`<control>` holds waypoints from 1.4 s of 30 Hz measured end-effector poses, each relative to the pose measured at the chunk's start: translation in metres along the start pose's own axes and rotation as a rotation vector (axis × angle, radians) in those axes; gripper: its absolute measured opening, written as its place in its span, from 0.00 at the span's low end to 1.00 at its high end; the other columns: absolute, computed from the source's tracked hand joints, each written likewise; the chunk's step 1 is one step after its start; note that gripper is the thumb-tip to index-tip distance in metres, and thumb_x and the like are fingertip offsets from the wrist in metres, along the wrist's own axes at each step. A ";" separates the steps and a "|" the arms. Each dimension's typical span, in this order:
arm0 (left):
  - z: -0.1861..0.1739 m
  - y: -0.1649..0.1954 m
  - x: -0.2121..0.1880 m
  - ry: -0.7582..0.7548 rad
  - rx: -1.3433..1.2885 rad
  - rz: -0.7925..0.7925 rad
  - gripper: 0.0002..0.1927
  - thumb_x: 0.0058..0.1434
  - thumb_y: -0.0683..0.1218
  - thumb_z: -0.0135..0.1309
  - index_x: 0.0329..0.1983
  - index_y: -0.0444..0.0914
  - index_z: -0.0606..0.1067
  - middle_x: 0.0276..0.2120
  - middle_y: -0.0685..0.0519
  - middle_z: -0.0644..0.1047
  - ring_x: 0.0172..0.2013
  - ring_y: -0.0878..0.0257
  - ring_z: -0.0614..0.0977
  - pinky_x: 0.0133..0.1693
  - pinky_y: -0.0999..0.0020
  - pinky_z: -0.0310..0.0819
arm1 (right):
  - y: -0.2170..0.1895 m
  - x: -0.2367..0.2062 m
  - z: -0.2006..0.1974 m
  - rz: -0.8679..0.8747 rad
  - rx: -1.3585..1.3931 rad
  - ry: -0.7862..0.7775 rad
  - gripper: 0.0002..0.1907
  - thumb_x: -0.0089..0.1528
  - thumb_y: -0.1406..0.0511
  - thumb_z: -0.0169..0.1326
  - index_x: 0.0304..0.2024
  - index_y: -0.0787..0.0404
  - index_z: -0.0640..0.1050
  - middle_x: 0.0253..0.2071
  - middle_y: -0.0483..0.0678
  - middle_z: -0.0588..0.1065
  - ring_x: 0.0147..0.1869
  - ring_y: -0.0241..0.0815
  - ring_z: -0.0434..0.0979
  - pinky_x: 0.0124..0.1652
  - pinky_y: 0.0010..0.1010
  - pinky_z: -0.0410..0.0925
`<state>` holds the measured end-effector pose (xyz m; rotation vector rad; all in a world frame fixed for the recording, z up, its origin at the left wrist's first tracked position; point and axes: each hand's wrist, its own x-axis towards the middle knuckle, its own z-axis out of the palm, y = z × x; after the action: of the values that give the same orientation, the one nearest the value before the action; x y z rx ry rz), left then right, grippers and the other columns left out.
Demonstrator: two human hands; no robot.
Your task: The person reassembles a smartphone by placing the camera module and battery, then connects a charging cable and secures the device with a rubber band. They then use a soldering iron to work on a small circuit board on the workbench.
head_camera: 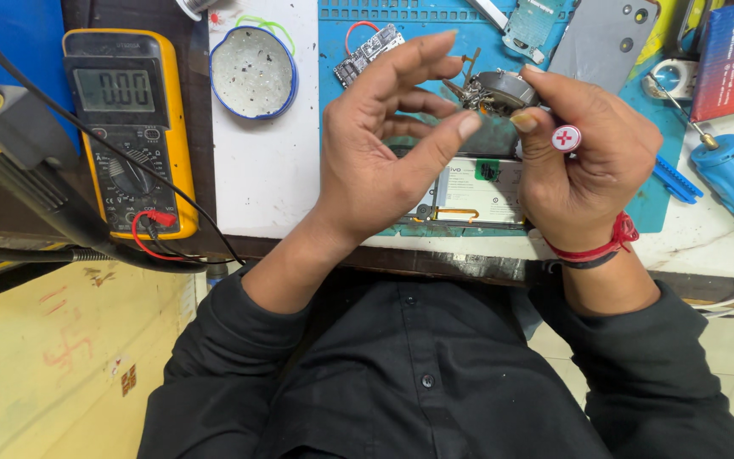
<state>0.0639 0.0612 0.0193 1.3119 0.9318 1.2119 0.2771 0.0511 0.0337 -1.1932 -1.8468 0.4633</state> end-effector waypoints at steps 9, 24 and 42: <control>0.005 -0.018 0.015 -0.182 -0.404 -0.042 0.22 0.74 0.36 0.63 0.67 0.32 0.70 0.58 0.51 0.78 0.51 0.69 0.80 0.59 0.71 0.81 | 0.000 0.000 0.002 0.086 0.119 0.021 0.11 0.77 0.66 0.61 0.57 0.68 0.79 0.45 0.55 0.80 0.42 0.40 0.78 0.42 0.25 0.68; -0.005 0.012 0.016 -0.082 0.871 0.619 0.21 0.65 0.43 0.65 0.59 0.35 0.73 0.53 0.49 0.77 0.52 0.53 0.82 0.52 0.62 0.80 | 0.002 0.009 -0.009 -0.054 0.098 -0.055 0.15 0.71 0.72 0.64 0.58 0.69 0.76 0.58 0.57 0.76 0.37 0.33 0.74 0.37 0.19 0.67; 0.003 0.005 0.030 -0.122 1.116 0.738 0.15 0.68 0.42 0.56 0.57 0.33 0.74 0.50 0.49 0.76 0.49 0.56 0.81 0.46 0.66 0.79 | 0.005 0.013 -0.005 0.154 0.332 0.025 0.15 0.73 0.79 0.60 0.49 0.62 0.67 0.45 0.47 0.77 0.41 0.30 0.75 0.37 0.18 0.65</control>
<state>0.0714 0.0894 0.0286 2.7639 1.1142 1.1040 0.2821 0.0645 0.0393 -1.1090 -1.5867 0.8030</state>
